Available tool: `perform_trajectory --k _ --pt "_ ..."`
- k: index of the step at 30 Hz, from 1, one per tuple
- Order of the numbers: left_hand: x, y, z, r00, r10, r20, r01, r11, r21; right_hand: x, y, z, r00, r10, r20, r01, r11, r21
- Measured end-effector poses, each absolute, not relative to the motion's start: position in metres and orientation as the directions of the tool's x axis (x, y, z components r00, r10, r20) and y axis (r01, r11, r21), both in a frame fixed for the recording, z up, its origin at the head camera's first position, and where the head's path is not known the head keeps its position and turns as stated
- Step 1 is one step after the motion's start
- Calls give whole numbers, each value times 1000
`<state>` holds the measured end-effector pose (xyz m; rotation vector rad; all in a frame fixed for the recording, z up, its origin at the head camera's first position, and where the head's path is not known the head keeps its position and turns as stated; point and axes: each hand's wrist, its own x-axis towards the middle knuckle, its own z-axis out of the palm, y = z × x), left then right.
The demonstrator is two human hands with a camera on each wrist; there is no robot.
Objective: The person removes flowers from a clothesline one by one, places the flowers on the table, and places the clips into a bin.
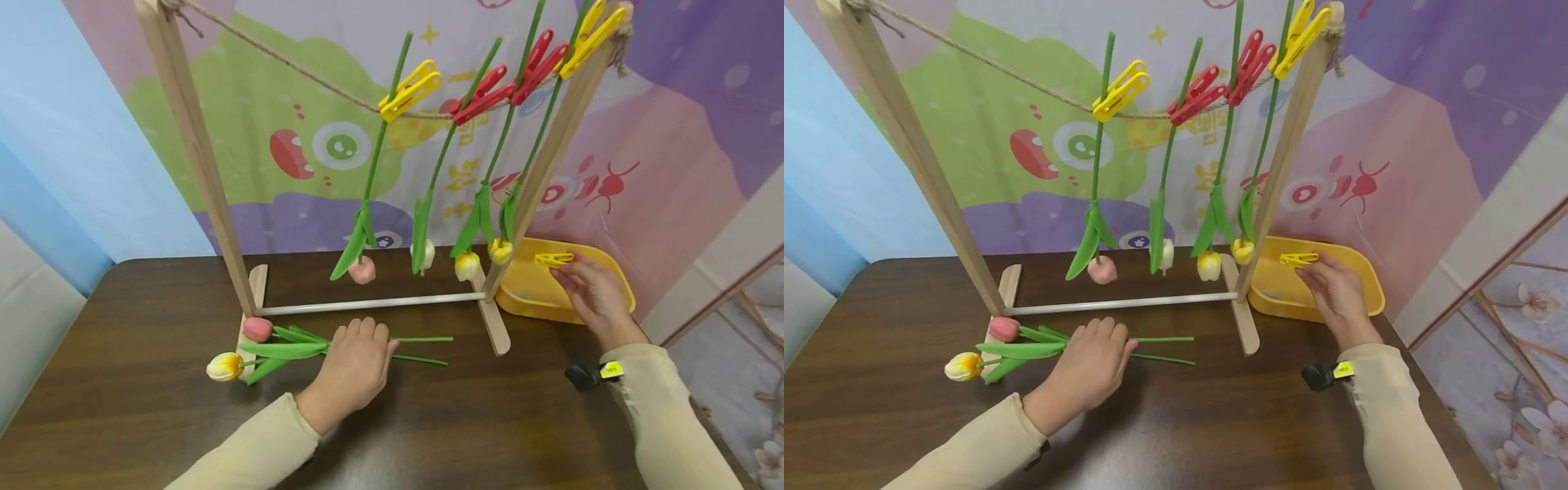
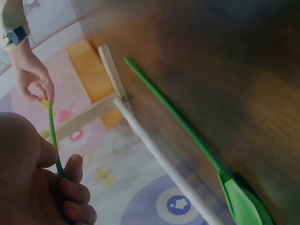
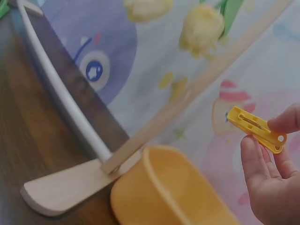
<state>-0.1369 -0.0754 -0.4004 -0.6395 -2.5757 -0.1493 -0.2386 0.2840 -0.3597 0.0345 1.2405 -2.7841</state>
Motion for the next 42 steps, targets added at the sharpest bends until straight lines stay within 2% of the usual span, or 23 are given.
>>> perform_trajectory --k 10,13,18,34,42 --pt "-134 -67 -415 -780 434 451 469 882 -37 -247 290 -380 -981 -20 -191 155 -670 -726" --pt "-134 -65 -418 -777 441 449 472 880 -49 -249 290 -383 -976 -4 -217 170 -636 -753" --pt "-134 -61 -422 -807 440 394 470 882 -23 -251 290 -388 -958 18 -285 222 -577 -786" --pt "-137 -52 -437 -802 458 383 479 877 -46 -270 280 -391 -948 60 -312 265 -393 -880" --pt "-138 -51 -446 -809 482 336 493 868 -60 -278 282 -392 -939 70 -336 299 -311 -902"
